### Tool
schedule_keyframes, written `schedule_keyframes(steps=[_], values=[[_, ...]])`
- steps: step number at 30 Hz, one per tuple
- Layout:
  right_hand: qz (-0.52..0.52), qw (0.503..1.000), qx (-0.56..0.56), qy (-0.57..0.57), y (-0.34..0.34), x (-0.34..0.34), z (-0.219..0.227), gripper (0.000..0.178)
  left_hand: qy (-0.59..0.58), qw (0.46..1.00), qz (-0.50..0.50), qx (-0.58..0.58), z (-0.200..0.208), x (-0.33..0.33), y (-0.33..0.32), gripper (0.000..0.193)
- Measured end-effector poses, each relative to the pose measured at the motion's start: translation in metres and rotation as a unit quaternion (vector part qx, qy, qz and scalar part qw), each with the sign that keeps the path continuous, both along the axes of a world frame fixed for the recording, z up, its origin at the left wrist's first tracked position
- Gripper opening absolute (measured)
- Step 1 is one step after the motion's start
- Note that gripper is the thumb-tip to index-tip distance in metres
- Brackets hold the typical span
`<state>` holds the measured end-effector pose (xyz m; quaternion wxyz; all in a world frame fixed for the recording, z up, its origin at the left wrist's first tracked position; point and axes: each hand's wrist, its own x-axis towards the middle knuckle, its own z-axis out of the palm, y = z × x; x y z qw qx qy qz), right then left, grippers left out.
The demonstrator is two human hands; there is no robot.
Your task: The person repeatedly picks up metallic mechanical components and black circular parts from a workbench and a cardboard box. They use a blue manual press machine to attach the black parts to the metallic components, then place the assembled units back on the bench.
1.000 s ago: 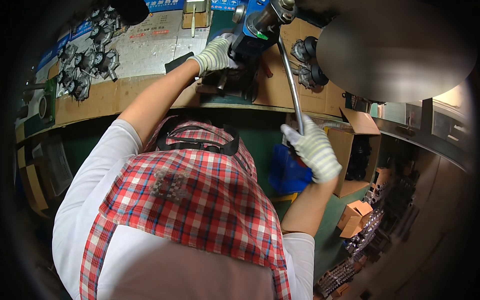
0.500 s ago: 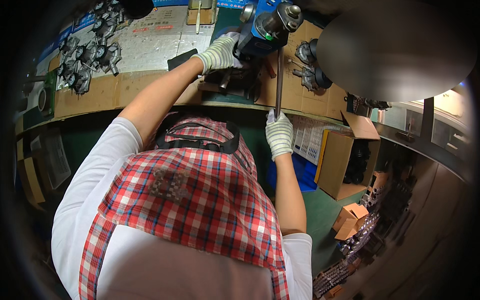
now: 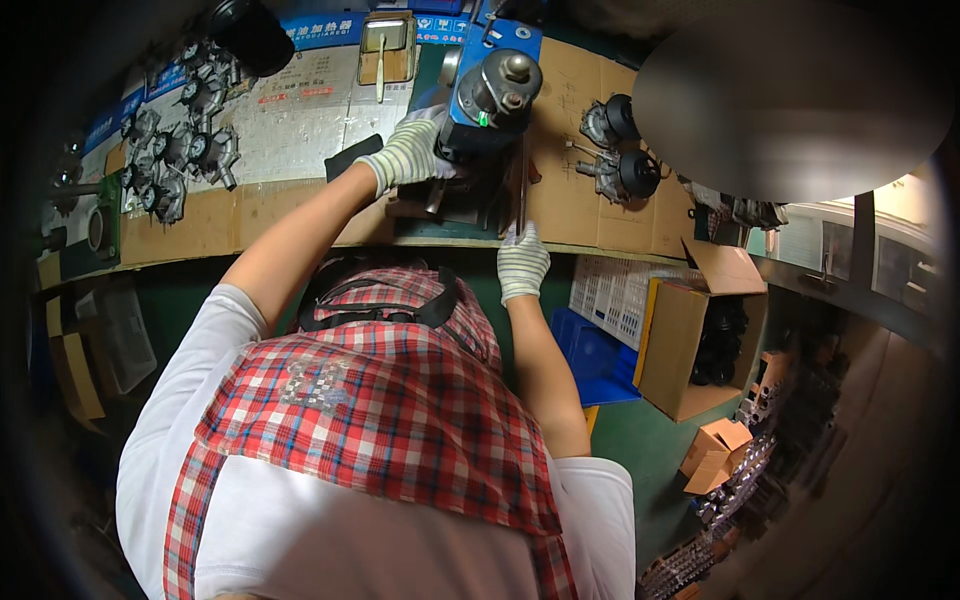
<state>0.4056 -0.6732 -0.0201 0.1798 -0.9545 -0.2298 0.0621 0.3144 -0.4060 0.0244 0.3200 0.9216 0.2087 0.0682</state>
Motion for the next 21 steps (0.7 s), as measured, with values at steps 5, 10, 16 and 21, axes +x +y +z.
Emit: schedule_keyframes(steps=[5, 10, 16, 21], values=[[0.013, 0.999, 0.010, -0.030, 0.014, 0.018, -0.042, 0.026, 0.012, 0.989, 0.013, -0.145, 0.000, -0.023, 0.002, 0.109], [0.011, 1.000, 0.008, 0.010, 0.025, 0.025, -0.052, 0.032, -0.057, 0.877, 0.171, -0.445, -0.006, -0.038, -0.011, 0.072], [0.038, 0.998, 0.035, 0.032, 0.017, 0.025, -0.038, 0.034, -0.056, 0.883, 0.209, -0.416, -0.050, -0.011, -0.015, 0.064], [0.081, 0.972, 0.049, 0.216, -0.038, -0.011, 0.080, 0.047, -0.120, 0.875, 0.225, -0.412, -0.035, 0.011, -0.016, 0.050]])
